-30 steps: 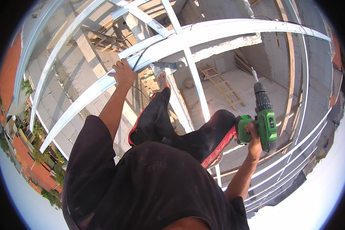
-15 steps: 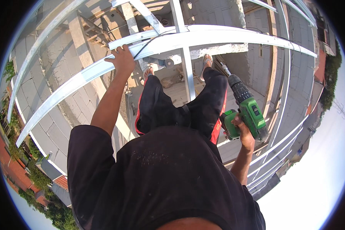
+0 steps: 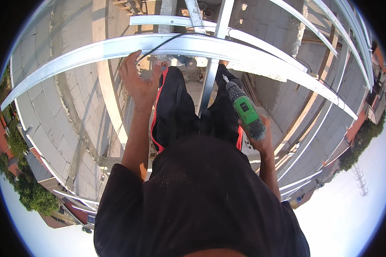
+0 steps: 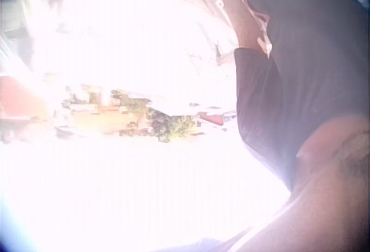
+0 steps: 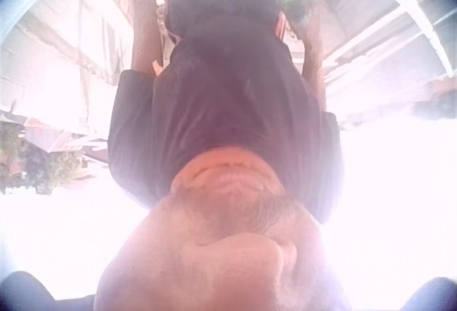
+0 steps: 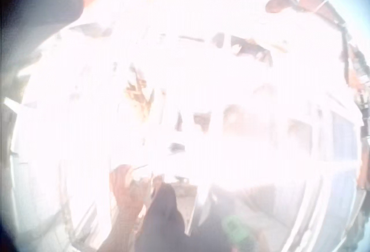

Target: The person uses a cordless drill to fasten screws into a curved metal frame on a rooftop. They position the frame, insert screws, and drive them in while balancing on the structure. Another worker is visible nearby assisting with the frame.

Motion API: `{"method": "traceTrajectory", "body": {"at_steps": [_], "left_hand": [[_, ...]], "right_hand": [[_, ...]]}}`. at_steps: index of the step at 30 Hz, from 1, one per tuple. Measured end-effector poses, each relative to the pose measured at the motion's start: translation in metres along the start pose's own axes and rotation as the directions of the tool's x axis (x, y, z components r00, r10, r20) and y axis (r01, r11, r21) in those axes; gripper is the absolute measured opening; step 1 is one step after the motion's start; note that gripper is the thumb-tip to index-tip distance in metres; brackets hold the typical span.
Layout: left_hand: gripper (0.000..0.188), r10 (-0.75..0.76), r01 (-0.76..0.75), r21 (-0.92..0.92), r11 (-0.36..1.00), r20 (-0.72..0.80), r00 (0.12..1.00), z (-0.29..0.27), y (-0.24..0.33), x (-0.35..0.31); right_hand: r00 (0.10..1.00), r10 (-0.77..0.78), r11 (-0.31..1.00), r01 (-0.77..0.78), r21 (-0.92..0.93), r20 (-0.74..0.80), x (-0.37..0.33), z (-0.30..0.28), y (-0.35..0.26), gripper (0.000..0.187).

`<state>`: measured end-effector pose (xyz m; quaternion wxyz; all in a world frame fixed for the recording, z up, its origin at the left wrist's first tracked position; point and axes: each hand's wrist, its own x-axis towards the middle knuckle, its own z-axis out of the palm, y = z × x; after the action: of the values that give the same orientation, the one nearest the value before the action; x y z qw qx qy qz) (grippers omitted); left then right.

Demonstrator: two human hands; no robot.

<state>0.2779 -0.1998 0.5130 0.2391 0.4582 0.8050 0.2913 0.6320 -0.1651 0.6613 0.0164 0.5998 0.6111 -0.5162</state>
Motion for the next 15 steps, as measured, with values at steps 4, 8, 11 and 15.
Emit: {"method": "traceTrajectory", "body": {"at_steps": [4, 8, 11, 15], "left_hand": [[0.105, -0.198, 0.384, -0.316, 0.867, 0.488, 0.85, 0.113, 0.017, -0.098], [0.124, -0.246, 0.418, -0.226, 0.88, 0.537, 0.807, 0.249, -0.014, -0.113], [0.122, -0.321, 0.586, -0.342, 0.735, 0.586, 0.744, 0.298, -0.024, -0.111], [0.092, -0.437, 0.66, -0.233, 0.714, 0.588, 0.681, 0.302, -0.022, -0.104]], "right_hand": [[0.995, 0.071, 0.996, -0.073, 0.041, 0.064, 0.017, -0.001, 0.007, 0.033], [0.991, 0.111, 0.994, -0.112, 0.017, 0.071, 0.038, 0.013, 0.017, 0.033], [0.989, 0.129, 0.992, -0.128, -0.015, 0.077, 0.048, 0.023, 0.029, 0.03], [0.993, 0.106, 0.972, -0.095, -0.214, 0.043, 0.06, 0.03, 0.041, 0.028]]}}
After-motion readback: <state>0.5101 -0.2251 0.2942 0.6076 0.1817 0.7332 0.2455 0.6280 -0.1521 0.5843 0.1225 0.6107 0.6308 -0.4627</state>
